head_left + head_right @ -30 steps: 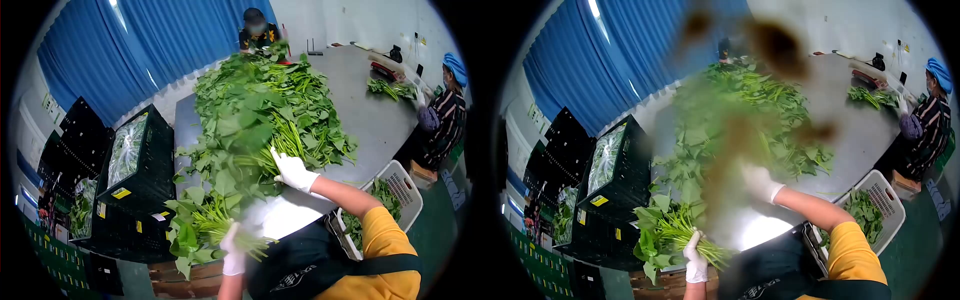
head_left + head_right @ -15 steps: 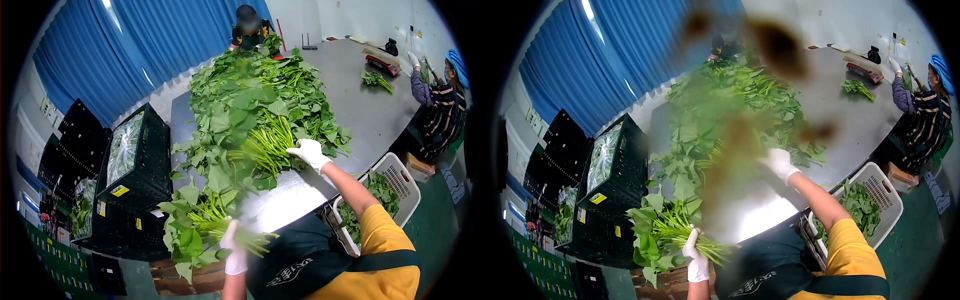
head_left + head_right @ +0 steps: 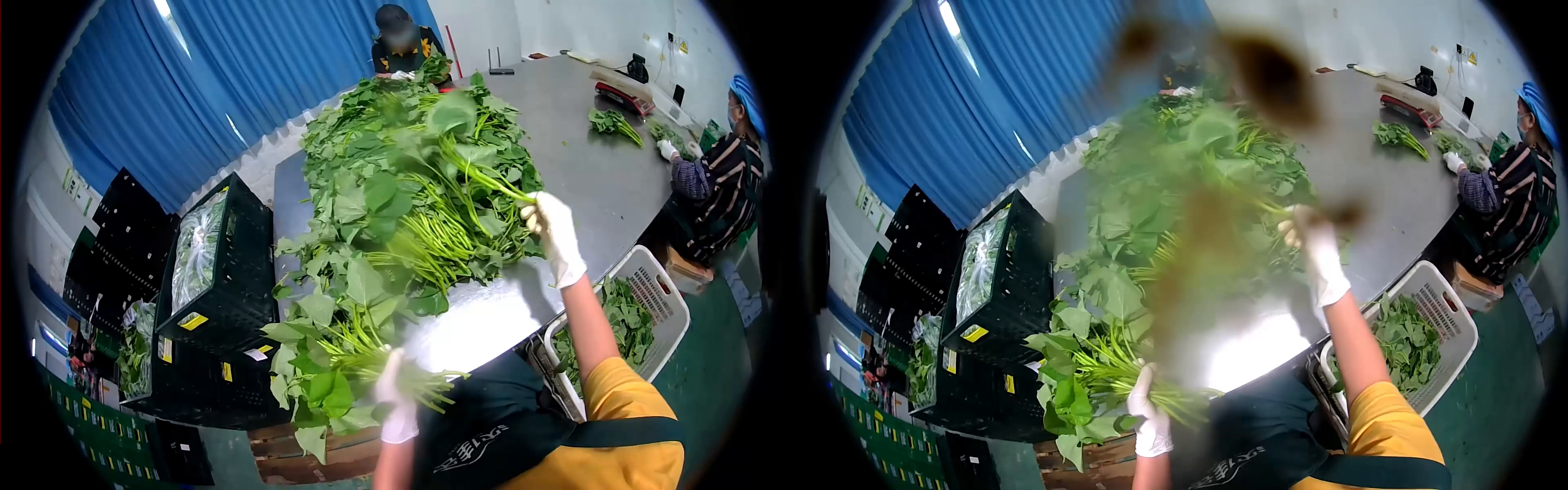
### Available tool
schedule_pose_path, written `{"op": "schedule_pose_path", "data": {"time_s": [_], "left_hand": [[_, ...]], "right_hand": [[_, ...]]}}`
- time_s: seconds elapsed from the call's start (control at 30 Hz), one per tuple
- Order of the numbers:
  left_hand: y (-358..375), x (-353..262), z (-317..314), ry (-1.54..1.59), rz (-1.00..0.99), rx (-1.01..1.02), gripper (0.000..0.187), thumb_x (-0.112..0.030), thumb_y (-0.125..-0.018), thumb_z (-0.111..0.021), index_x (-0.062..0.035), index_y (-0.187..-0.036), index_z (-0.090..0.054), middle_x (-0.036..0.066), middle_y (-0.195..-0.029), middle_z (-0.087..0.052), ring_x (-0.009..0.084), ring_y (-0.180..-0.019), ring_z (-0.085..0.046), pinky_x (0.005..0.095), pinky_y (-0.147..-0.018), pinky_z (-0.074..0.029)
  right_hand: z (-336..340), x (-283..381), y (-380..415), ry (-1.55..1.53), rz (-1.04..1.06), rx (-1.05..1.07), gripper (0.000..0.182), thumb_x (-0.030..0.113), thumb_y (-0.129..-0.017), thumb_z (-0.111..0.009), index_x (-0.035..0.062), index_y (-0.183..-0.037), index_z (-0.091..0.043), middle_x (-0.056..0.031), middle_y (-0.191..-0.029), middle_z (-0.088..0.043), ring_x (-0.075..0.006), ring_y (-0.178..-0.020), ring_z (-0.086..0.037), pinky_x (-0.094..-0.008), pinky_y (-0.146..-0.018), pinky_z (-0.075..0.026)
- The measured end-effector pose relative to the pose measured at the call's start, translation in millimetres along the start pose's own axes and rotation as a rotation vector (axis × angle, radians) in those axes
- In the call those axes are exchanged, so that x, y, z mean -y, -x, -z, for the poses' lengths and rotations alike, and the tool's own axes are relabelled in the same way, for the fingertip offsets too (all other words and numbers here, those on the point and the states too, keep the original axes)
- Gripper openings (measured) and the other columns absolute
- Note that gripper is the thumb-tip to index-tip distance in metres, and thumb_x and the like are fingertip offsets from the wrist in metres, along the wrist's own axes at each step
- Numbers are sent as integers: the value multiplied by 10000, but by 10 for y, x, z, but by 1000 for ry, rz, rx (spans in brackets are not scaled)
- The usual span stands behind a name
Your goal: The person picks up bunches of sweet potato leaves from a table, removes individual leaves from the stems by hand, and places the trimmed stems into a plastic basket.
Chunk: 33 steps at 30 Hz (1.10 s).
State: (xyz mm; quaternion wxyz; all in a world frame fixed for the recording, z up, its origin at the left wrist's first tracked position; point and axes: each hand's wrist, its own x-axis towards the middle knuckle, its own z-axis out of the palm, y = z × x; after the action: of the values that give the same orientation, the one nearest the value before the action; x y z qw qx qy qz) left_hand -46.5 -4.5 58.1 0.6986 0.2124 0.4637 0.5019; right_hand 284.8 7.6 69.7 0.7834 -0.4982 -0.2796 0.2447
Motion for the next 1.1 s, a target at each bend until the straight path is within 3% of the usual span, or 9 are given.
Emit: {"op": "schedule_pose_path", "data": {"time_s": [0.17, 0.37, 0.4, 0.43, 0.5, 0.63, 0.77, 0.83, 1.1], "left_hand": [[-183, 224, 104, 36, 31, 118, 195, -123, -859, -643, -25, -1026, -614, 39, -844, -610, 139, -734, -585, 259, -667, -462], [-17, 164, -6, -156, -81, 24, 306, -184, -879, -581, -14, -1132, -583, 85, -1026, -595, 163, -873, -547, 312, -782, -462], [8, 153, -14, -127, -91, 16, 232, -174, -859, -616, -27, -1039, -607, 69, -917, -597, 160, -808, -567, 297, -718, -462], [-9, 131, -37, -91, -109, 12, 164, -163, -839, -652, -40, -946, -631, 54, -808, -599, 156, -743, -586, 283, -654, -463], [-79, 85, 20, -75, -86, 15, 165, -182, -843, -645, -44, -933, -629, 54, -801, -598, 160, -721, -581, 281, -656, -457], [37, 49, -73, -98, -179, -44, 195, -222, -864, -619, -38, -926, -629, 62, -805, -607, 167, -697, -578, 287, -657, -453], [-71, 200, 172, -114, -255, -60, 186, -210, -864, -628, -37, -931, -638, 70, -823, -622, 164, -698, -585, 286, -645, -455], [-240, 261, 411, -306, -209, 189, 291, -142, -975, -432, -49, -1236, -522, 139, -1258, -505, 218, -1133, -495, 358, -1013, -379], [-144, 157, 173, -160, -17, 113, 422, -48, -786, -670, 14, -1184, -545, 225, -1239, -522, 330, -1157, -507, 397, -1002, -401]], "right_hand": [[-212, -168, 583, 142, -407, 396, 220, 107, -912, -529, -42, -1015, -653, 6, -663, -584, -26, -545, -483, -149, -503, -379], [-196, -328, 842, 290, -255, 459, 213, 79, -901, -531, -33, -1030, -659, -28, -682, -618, -75, -559, -535, -216, -539, -444], [-174, -556, 915, 470, -73, 317, 202, 44, -862, -569, -6, -1031, -667, -62, -719, -652, -117, -589, -581, -249, -569, -466], [-124, -565, 858, 905, 661, 314, 224, 19, -813, -610, 16, -1028, -672, -87, -731, -657, -151, -610, -599, -262, -580, -472], [-89, -454, 885, 837, 677, 191, 250, -9, -772, -637, 33, -1015, -679, -97, -728, -650, -182, -624, -602, -279, -577, -471], [83, -629, 792, 427, 157, -65, 211, 3, -800, -618, -21, -1005, -665, -127, -915, -679, -178, -730, -635, -282, -669, -501], [250, -360, 693, 269, 287, -301, 219, 6, -877, -550, -23, -1069, -651, -99, -896, -663, -125, -752, -611, -257, -700, -494], [226, -314, 751, 289, 367, -312, 216, 18, -896, -527, -14, -1070, -650, -89, -889, -665, -124, -750, -611, -259, -703, -494], [-132, -726, 1296, 142, -478, 559, 234, 50, -903, -544, -8, -1106, -644, -85, -775, -662, -123, -659, -619, -250, -639, -503]]}}
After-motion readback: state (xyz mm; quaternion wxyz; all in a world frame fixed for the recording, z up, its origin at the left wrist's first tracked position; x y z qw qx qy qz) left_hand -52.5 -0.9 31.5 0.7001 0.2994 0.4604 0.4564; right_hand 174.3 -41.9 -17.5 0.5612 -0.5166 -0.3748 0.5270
